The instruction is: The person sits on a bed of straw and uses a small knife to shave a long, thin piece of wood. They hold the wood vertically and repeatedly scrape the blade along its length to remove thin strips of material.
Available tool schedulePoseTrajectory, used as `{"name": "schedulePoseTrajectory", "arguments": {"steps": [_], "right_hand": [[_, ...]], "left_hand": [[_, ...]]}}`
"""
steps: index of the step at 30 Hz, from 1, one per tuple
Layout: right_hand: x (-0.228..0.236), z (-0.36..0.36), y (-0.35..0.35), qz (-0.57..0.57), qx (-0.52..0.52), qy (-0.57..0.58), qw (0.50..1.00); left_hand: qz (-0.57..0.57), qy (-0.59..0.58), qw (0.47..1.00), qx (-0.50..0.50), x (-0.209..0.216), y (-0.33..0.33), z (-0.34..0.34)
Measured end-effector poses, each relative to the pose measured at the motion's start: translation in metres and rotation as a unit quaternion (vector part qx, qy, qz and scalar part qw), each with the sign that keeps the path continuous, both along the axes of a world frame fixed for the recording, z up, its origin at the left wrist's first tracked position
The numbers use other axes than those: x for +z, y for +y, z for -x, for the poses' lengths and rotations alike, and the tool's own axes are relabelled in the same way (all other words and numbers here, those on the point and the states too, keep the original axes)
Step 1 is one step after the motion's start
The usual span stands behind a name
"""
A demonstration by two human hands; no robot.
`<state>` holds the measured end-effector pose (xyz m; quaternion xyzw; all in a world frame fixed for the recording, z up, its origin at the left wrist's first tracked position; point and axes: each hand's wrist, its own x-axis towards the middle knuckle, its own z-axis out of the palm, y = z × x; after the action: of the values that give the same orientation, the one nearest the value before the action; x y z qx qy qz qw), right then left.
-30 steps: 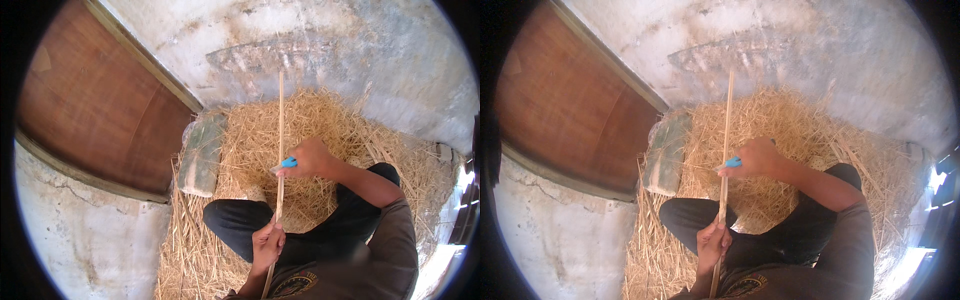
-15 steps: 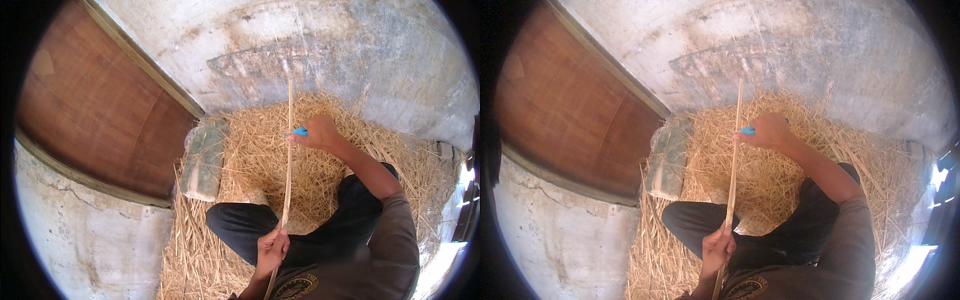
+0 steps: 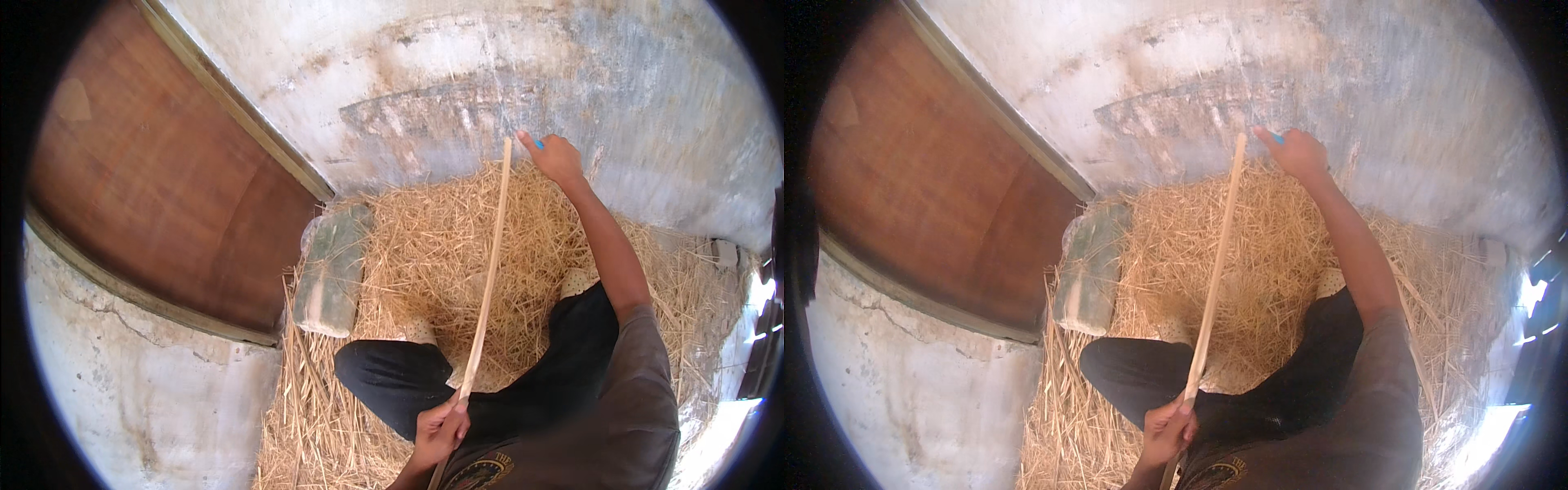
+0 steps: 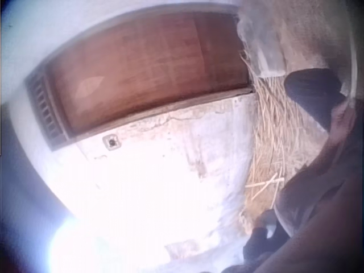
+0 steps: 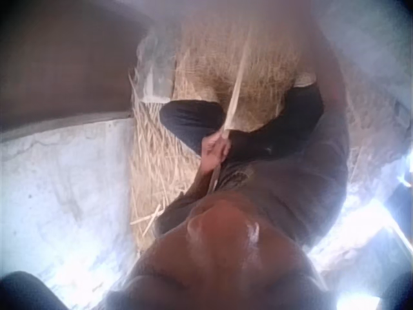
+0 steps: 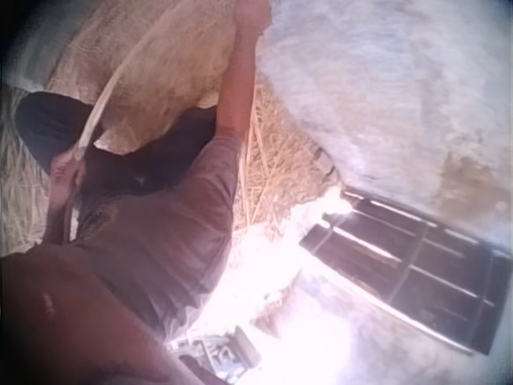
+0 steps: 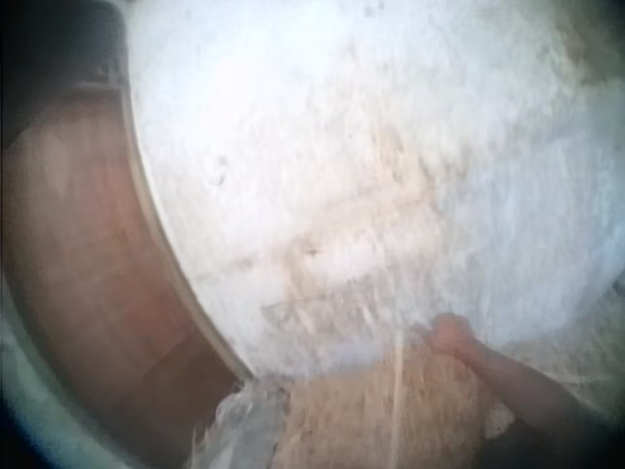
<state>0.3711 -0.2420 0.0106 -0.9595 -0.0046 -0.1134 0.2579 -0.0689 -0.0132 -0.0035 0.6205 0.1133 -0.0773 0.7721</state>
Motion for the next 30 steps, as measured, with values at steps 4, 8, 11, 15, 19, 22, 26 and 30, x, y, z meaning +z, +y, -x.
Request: {"name": "schedulePoseTrajectory", "arguments": {"steps": [4,8,11,15,19,22,26,30], "right_hand": [[-0.011,0.015,-0.005,-0.048,0.054,0.042,0.997],[-0.001,0.110,0.053,0.006,0.271,0.014,0.962],[0.005,0.181,0.072,0.036,0.439,-0.019,0.898],[0.005,0.182,0.080,0.084,0.405,-0.044,0.909],[0.005,0.172,0.083,0.076,0.398,-0.046,0.913],[0.007,0.173,0.090,0.090,0.400,-0.052,0.911],[-0.001,0.147,0.085,0.068,0.363,-0.053,0.928],[-0.003,0.169,0.092,0.073,0.407,-0.066,0.908]], "left_hand": [[0.027,0.029,0.998,0.043,0.009,0.009,-0.011],[0.041,-0.002,0.995,0.085,0.008,0.013,-0.034],[0.059,-0.020,0.994,0.088,0.005,0.014,-0.044],[0.049,-0.027,0.996,0.075,0.015,0.011,-0.043],[-0.024,-0.013,0.996,0.084,0.025,0.006,-0.042],[-0.082,-0.019,0.992,0.096,0.030,0.001,-0.044],[-0.101,0.005,0.992,0.076,0.033,0.001,-0.046],[-0.107,0.018,0.991,0.082,0.030,0.001,-0.044]]}}
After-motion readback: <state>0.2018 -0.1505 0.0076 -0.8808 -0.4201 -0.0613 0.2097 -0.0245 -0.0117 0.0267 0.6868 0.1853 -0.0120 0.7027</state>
